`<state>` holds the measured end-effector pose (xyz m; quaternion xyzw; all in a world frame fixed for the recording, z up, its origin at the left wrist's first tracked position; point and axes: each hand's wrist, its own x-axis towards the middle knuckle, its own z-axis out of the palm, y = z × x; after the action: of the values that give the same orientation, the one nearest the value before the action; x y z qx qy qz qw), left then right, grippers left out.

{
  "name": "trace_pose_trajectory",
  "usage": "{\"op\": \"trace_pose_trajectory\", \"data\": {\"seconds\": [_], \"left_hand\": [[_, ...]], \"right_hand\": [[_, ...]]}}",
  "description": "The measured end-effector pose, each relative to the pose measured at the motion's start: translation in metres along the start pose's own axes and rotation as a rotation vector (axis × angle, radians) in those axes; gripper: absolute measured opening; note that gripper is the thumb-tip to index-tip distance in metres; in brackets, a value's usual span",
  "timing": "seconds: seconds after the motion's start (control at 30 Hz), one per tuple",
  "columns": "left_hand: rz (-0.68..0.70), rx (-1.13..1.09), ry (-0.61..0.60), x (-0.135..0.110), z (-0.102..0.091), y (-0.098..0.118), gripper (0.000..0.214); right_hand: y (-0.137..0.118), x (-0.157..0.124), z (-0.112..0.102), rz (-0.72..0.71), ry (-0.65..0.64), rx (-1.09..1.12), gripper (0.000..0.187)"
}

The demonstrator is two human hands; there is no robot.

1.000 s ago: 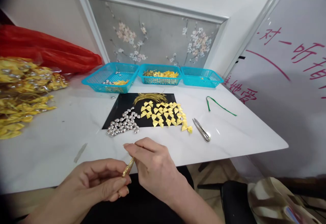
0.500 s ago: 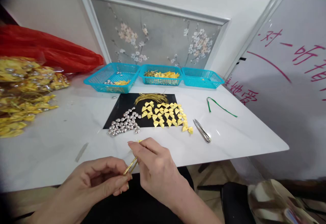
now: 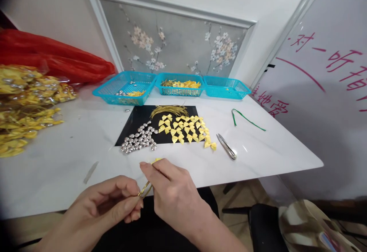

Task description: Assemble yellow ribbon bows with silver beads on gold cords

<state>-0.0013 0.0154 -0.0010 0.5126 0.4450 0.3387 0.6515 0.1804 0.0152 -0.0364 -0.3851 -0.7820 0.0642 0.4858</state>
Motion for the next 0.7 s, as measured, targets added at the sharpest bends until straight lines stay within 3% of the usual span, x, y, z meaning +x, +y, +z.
{"op": "trace_pose_trajectory", "data": {"seconds": [0.13, 0.37, 0.5, 0.7], "left_hand": [[-0.039, -0.120, 0.021, -0.003, 0.003, 0.002, 0.029], [-0.120, -0.260, -0.168, -0.002, -0.007, -0.002, 0.028], [-0.176, -0.367, -0.258, -0.002, -0.006, 0.000, 0.028], [-0.245, -0.436, -0.250, -0.001, -0.007, 0.000, 0.034]], "right_hand": [[-0.002, 0.002, -0.007, 0.036, -0.069, 0.082, 0.041], [-0.007, 0.008, -0.036, 0.072, -0.069, 0.399, 0.036], [-0.007, 0.005, -0.028, -0.033, -0.062, 0.480, 0.021], [-0.003, 0.001, -0.016, -0.189, 0.035, 0.394, 0.024]]}}
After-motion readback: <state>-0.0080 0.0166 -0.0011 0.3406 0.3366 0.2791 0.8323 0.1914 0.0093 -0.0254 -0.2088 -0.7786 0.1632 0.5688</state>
